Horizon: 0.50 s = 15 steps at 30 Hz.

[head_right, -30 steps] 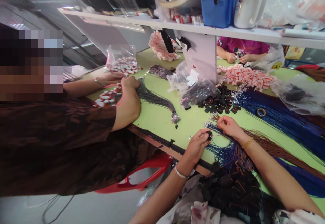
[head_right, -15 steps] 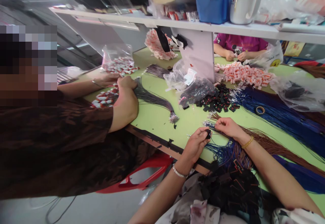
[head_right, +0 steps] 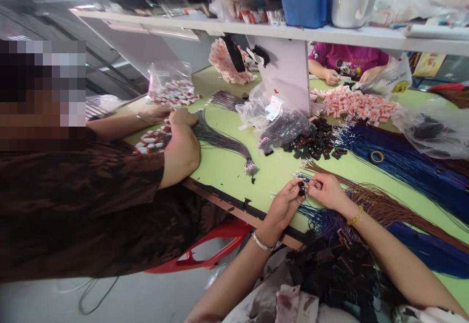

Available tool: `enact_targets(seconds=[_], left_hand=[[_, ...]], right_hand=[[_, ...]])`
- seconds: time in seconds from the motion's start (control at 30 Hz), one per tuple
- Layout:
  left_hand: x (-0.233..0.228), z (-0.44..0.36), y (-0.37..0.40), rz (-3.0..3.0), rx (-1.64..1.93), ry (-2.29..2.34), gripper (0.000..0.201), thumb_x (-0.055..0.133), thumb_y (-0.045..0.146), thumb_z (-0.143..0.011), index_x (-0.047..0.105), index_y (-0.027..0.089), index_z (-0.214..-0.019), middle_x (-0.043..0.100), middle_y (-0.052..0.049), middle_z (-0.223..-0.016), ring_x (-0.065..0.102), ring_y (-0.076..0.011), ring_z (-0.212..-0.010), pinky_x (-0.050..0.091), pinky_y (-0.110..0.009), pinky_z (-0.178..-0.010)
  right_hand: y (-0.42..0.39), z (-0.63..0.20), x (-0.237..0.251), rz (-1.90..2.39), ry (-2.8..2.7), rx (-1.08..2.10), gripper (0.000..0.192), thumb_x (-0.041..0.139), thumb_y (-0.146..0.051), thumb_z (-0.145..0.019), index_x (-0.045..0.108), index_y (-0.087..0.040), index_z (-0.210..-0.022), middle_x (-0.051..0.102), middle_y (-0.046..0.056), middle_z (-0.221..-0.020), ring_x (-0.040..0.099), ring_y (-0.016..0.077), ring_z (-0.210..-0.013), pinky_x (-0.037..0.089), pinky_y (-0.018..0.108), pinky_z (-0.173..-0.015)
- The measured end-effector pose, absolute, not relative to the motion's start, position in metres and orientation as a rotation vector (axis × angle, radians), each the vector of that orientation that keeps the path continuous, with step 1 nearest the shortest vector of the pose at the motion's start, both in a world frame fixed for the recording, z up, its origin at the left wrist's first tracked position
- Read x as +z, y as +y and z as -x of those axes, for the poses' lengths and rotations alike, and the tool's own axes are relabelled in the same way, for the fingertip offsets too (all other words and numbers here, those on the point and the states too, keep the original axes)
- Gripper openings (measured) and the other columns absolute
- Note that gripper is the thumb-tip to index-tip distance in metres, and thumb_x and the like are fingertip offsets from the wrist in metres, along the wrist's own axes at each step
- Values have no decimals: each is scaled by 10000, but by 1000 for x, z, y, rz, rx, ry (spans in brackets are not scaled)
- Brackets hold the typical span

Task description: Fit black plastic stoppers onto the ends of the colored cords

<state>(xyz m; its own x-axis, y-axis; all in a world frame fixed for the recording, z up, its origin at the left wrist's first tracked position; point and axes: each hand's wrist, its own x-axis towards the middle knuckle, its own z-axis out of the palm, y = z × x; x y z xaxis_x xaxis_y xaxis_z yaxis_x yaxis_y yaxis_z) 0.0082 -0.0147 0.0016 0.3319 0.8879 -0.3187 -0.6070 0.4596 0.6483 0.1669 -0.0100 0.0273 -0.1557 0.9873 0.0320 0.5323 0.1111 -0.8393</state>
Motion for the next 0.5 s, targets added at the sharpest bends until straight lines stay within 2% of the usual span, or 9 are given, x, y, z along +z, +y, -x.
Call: enact_targets(seconds=[0.13, 0.5], left_hand=[[0, -8, -15, -475, 1022, 698, 311, 739, 227, -673, 629, 170, -958, 597, -38, -884, 547, -126, -793, 424, -244, -721], [6, -12, -19, -574, 1053, 793, 313, 752, 240, -652, 635, 167, -933, 610, -32, -861, 544, -115, -755, 421, -239, -711]], right_hand=[[-12, -165, 26, 1553, -1816, 746, 168, 521, -256, -741, 482, -178, -596, 422, -45, -529, 324, 86, -501, 243, 214, -485], [-13, -163, 25, 1595, -1820, 728, 140, 531, -244, -716, 517, -174, -596, 460, -37, -524, 347, 89, -501, 244, 211, -481]])
